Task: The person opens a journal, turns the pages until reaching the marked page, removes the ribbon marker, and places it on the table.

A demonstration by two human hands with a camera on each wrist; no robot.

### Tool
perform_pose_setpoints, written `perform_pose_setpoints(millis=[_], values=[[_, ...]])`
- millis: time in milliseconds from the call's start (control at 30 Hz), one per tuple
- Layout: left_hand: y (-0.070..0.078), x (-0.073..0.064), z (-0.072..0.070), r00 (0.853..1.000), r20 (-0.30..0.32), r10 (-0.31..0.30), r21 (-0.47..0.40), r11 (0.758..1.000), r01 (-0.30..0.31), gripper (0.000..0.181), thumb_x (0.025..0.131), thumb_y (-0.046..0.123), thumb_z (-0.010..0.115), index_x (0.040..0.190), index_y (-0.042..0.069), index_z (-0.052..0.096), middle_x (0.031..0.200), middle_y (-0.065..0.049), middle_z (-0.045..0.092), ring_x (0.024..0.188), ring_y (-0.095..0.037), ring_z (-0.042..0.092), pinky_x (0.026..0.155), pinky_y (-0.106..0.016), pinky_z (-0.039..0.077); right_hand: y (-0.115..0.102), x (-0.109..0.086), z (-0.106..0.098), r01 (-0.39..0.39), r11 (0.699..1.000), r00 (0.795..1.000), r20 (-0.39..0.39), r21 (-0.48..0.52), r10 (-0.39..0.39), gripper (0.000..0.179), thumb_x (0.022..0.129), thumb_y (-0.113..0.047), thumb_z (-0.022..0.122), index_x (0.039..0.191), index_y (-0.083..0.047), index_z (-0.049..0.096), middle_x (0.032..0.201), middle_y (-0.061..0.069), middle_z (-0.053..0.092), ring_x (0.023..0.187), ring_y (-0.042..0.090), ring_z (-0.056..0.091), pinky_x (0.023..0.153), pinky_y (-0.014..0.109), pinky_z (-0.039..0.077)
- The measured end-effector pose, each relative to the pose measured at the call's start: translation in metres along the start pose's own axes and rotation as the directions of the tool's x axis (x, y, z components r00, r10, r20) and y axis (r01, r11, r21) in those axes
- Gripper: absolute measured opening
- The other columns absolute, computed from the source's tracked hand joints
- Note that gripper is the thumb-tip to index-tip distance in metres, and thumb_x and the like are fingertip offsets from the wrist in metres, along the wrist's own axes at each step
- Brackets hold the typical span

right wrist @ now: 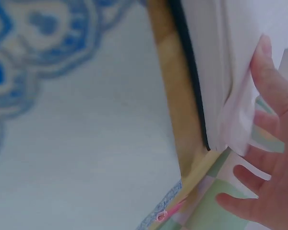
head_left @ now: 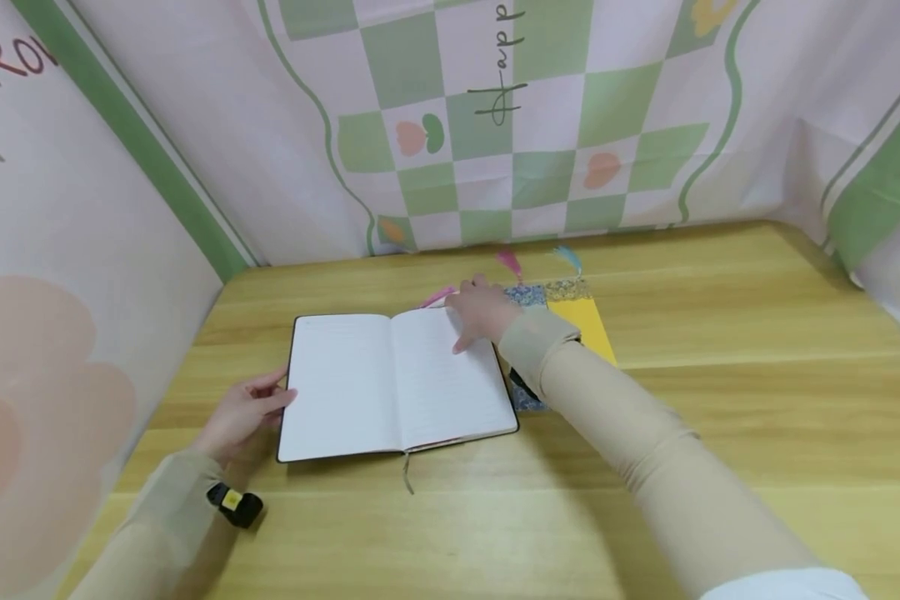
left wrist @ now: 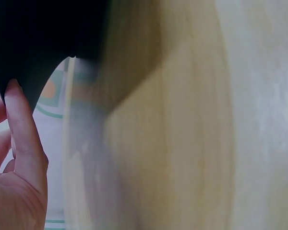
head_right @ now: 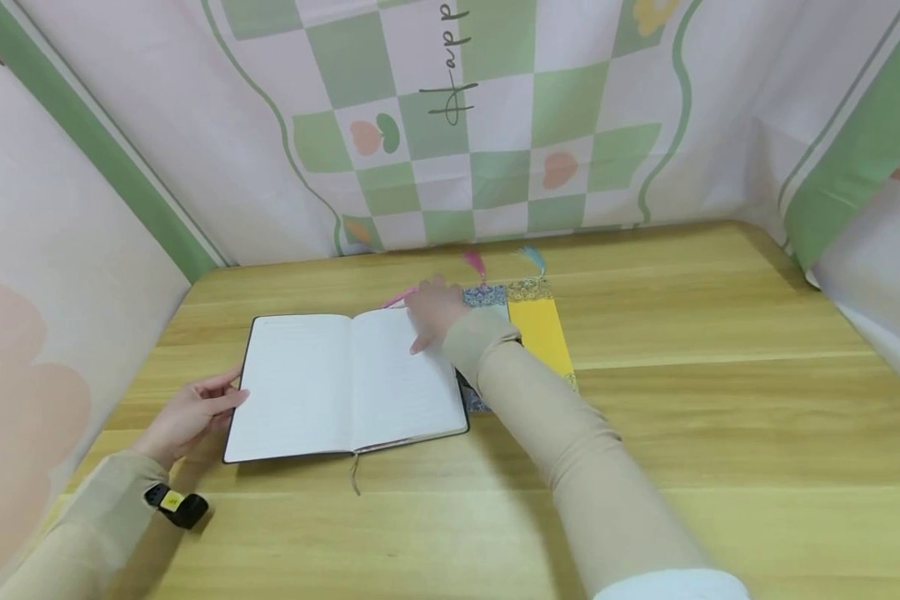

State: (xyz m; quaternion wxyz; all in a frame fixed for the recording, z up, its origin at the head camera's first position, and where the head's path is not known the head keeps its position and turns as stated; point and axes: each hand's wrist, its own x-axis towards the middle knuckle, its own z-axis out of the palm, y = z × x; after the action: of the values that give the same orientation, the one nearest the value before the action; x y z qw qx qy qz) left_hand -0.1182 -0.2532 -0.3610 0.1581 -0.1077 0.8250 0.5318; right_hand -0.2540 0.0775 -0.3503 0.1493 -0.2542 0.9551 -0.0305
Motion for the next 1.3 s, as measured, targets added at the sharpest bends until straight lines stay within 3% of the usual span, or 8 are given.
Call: perform_pose_setpoints(millis=[133,367,600,700,900,1000,1067,1300], values=[[0.001,0.000,0.000,1.000,-0.003,-0.001,0.005,1.000,0.001,0.061,0.095,0.018,0.058,0.147,0.005,0.027,0.090,0.007,0.054,0.076,-0.002,0.050,0.069,-0.018,0.049,0.000,-0.003,0.007,0.032,0.999,0.997,-0.066,-0.010,-0.033,0.081,0.074,-0.042,0.079,0.139,-0.010,0.045,0.140,0.018,0.045,0.130,0.038,0.036,0.104,0.056,0.035],[0.001,0.000,0.000,1.000,0.003,0.001,-0.005,1.000,-0.001,0.062,0.095,0.017,0.057,0.147,0.005,0.026,0.090,0.008,0.054,0.077,-0.002,0.051,0.069,-0.018,0.049,0.005,-0.017,0.014,0.059,0.973,0.993,-0.111,0.225,-0.034,0.072,0.080,-0.011,0.074,0.142,-0.003,0.039,0.141,0.018,0.046,0.127,0.036,0.046,0.107,0.047,0.036],[0.000,0.001,-0.001,1.000,-0.007,-0.015,-0.013,1.000,0.015,0.062,0.095,0.017,0.058,0.147,0.007,0.028,0.091,0.007,0.053,0.077,-0.002,0.051,0.069,-0.018,0.049,0.014,-0.025,0.015,0.021,0.852,0.996,-0.086,0.523,0.028,0.071,0.079,0.009,0.055,0.145,0.004,0.029,0.137,0.023,0.047,0.121,0.037,0.049,0.098,0.042,0.046],[0.001,0.001,0.000,1.000,-0.012,-0.021,-0.006,1.000,0.021,0.061,0.095,0.017,0.058,0.147,0.007,0.028,0.091,0.007,0.053,0.076,-0.002,0.051,0.068,-0.018,0.049,0.014,-0.026,0.013,0.001,0.726,0.995,-0.072,0.688,0.067,0.066,0.081,0.005,0.055,0.143,0.002,0.033,0.127,0.023,0.052,0.108,0.033,0.055,0.086,0.038,0.053],[0.004,0.000,0.001,0.999,-0.009,-0.047,0.003,0.999,0.047,0.062,0.095,0.021,0.058,0.148,0.010,0.028,0.095,0.004,0.052,0.077,-0.004,0.050,0.068,-0.019,0.048,0.007,-0.028,0.005,-0.048,0.249,0.996,0.027,0.967,0.087,0.059,0.093,-0.007,0.049,0.147,-0.008,0.027,0.128,0.019,0.048,0.089,0.019,0.054,0.070,0.026,0.050],[0.004,0.000,0.001,0.999,-0.001,-0.048,0.002,0.999,0.048,0.062,0.095,0.022,0.058,0.148,0.011,0.027,0.096,0.004,0.051,0.078,-0.005,0.049,0.068,-0.019,0.048,0.000,-0.028,-0.001,-0.064,0.105,0.996,0.057,0.992,0.073,0.057,0.097,-0.019,0.049,0.149,-0.011,0.025,0.136,0.015,0.046,0.100,0.019,0.053,0.076,0.027,0.049],[0.003,0.001,0.000,0.999,0.003,-0.044,-0.001,0.999,0.044,0.062,0.095,0.021,0.057,0.148,0.011,0.027,0.095,0.004,0.050,0.077,-0.004,0.049,0.068,-0.019,0.048,-0.006,-0.028,-0.003,-0.065,0.084,0.997,0.061,0.994,0.050,0.057,0.099,-0.027,0.047,0.149,-0.011,0.026,0.136,0.013,0.046,0.107,0.021,0.051,0.080,0.028,0.050],[0.002,0.001,-0.002,1.000,0.014,-0.026,-0.022,0.999,0.026,0.062,0.096,0.019,0.057,0.148,0.008,0.026,0.091,0.006,0.050,0.073,-0.003,0.048,0.066,-0.019,0.047,-0.029,-0.030,0.005,0.036,0.216,0.987,-0.001,0.976,-0.158,0.052,0.104,-0.034,0.023,0.144,-0.001,0.032,0.120,0.016,0.046,0.103,0.025,0.050,0.089,0.035,0.047]])
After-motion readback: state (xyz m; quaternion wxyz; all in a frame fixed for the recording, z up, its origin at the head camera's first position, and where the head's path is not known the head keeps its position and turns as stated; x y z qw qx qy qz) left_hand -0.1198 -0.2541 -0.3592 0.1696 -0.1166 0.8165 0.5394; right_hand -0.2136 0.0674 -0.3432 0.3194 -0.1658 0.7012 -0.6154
